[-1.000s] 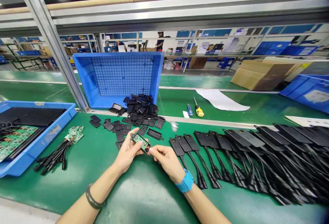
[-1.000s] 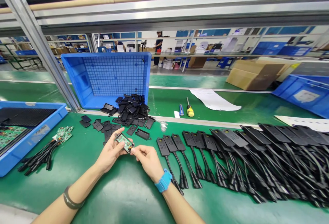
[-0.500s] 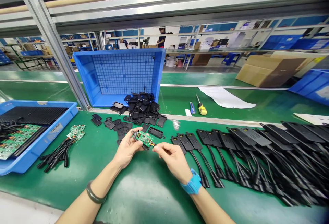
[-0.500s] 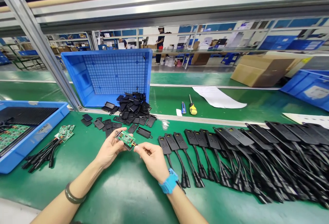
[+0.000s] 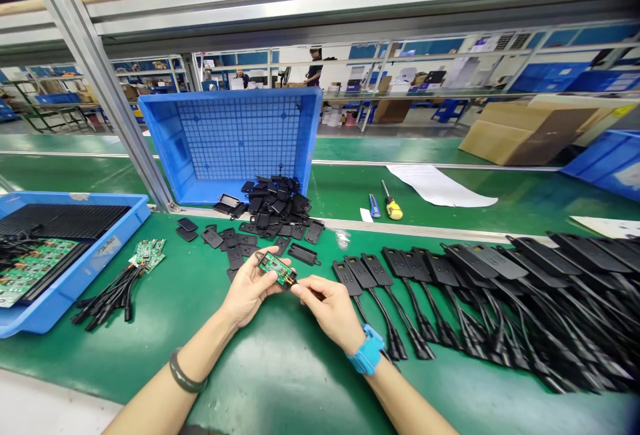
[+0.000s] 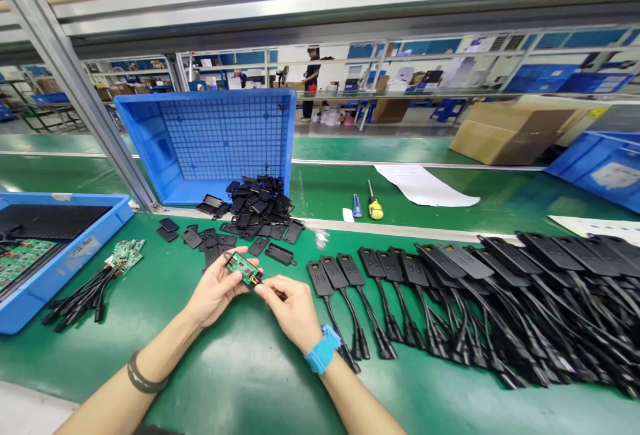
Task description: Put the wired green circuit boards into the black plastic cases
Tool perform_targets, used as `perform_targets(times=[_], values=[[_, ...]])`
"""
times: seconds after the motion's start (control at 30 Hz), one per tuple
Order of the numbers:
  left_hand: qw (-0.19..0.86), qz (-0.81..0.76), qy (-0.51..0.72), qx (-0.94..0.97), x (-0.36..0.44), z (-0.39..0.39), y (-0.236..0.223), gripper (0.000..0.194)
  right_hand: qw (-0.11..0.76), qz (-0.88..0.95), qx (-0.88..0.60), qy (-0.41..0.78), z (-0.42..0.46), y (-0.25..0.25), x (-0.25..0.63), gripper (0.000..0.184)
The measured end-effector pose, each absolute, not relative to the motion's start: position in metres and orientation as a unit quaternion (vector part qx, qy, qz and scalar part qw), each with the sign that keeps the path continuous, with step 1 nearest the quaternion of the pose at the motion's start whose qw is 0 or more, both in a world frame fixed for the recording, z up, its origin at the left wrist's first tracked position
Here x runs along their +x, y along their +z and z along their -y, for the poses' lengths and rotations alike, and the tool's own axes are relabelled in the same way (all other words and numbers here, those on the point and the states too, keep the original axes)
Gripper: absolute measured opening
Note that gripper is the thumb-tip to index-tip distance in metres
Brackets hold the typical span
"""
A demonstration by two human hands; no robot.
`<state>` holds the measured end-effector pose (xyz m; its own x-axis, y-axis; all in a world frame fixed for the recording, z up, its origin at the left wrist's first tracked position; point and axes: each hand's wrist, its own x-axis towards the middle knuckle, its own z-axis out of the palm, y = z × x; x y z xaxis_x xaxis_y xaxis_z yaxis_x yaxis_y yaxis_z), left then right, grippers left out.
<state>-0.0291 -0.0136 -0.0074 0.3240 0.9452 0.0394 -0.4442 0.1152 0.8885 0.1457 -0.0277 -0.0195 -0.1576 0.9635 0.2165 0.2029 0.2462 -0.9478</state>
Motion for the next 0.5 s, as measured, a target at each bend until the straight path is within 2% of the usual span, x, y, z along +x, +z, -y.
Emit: perform_targets(times=[0.23,0.5], values=[[0.669,-0.32,0.53,0.411,-0.021,0.014,-0.013,0.034,0.407,0.6,-0.48,0.494,0.026,-0.022,0.142,0.044],[0.59,-0.381,0.57,0.427,-0.014,0.014,-0.022,0.031,0.371,0.622,-0.493,0.482,0.026,-0.035,0.136,0.038]])
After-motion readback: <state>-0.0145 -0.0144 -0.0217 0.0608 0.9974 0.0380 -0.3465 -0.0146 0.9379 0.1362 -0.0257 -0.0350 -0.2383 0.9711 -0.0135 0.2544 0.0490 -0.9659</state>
